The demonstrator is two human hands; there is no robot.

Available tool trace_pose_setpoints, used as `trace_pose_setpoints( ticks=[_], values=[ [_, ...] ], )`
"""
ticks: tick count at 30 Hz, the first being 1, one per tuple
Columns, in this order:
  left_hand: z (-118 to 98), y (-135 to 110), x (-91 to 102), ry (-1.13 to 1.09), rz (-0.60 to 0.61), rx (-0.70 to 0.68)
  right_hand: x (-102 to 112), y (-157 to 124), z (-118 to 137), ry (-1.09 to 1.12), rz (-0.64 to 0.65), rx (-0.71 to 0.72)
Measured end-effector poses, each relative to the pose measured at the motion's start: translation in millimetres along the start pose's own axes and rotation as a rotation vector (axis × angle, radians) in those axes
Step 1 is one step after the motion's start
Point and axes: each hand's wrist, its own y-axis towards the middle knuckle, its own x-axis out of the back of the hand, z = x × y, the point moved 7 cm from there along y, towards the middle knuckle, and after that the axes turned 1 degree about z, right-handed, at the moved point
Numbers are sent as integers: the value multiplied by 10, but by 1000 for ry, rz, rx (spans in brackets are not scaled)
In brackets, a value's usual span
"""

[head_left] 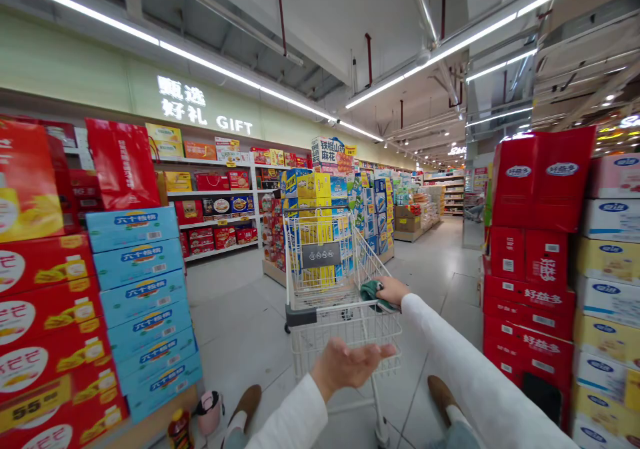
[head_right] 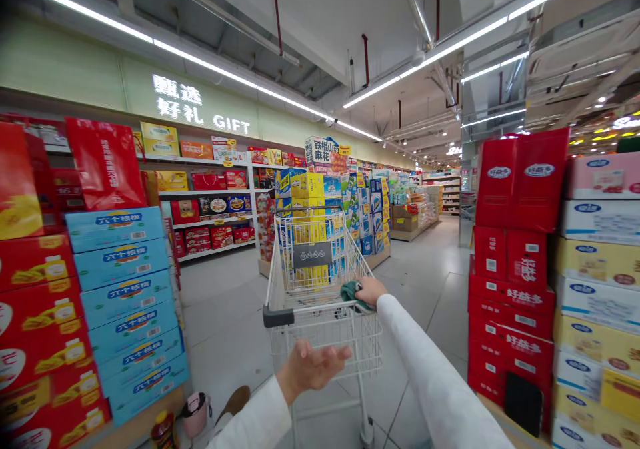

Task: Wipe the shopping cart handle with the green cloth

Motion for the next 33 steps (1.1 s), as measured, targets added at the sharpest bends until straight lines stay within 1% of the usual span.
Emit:
trace_pose_setpoints(
  ticks=[1, 2, 3, 4, 5, 6, 8, 10, 11, 13, 19, 21, 23, 25, 27, 29, 33],
  values=[
    [56, -35, 60, 18, -41, -1, 2, -4, 5, 0, -4, 6],
    [159, -55, 126, 43, -68, 43, 4, -6, 7, 1, -9, 10],
    [314, -67, 195, 71, -86, 140, 7, -8, 7, 2, -16, 13],
    [508, -81, 259, 103, -91, 279, 9, -8, 6, 6, -24, 15],
    [703, -97, 302, 130, -71, 413, 9, -9, 5, 10, -30, 18],
    [887, -116, 316, 145, -25, 533, 8, -10, 7, 14, -34, 20],
    [1178, -160, 250, 134, 128, 700, 0, -15, 16, 20, -37, 25],
    [1346, -208, 131, 101, 264, 785, -2, -27, 31, 18, -48, 25],
    [1389, -226, 79, 89, 302, 806, 1, -34, 39, 12, -58, 21],
    [1424, -246, 16, 91, 317, 825, 10, -52, 54, -2, -83, 8],
    [1486, -299, -49, 129, 274, 829, 10, -101, 123, -24, -132, -69],
    [1541, -327, -56, 153, 235, 812, 5, -118, 181, -32, -159, -90],
    [1601, -360, -46, 175, 170, 791, 0, -143, 255, -45, -189, -118],
    [1662, -403, -21, 194, 96, 768, -10, -178, 346, -53, -218, -147],
    [1730, -455, 3, 207, 50, 738, -23, -217, 460, -54, -248, -167],
    [1820, -521, 15, 217, 54, 712, -45, -253, 598, -45, -273, -174],
    [2070, -719, 56, 260, 129, 695, -125, -298, 915, 7, -304, -172]
  ],
)
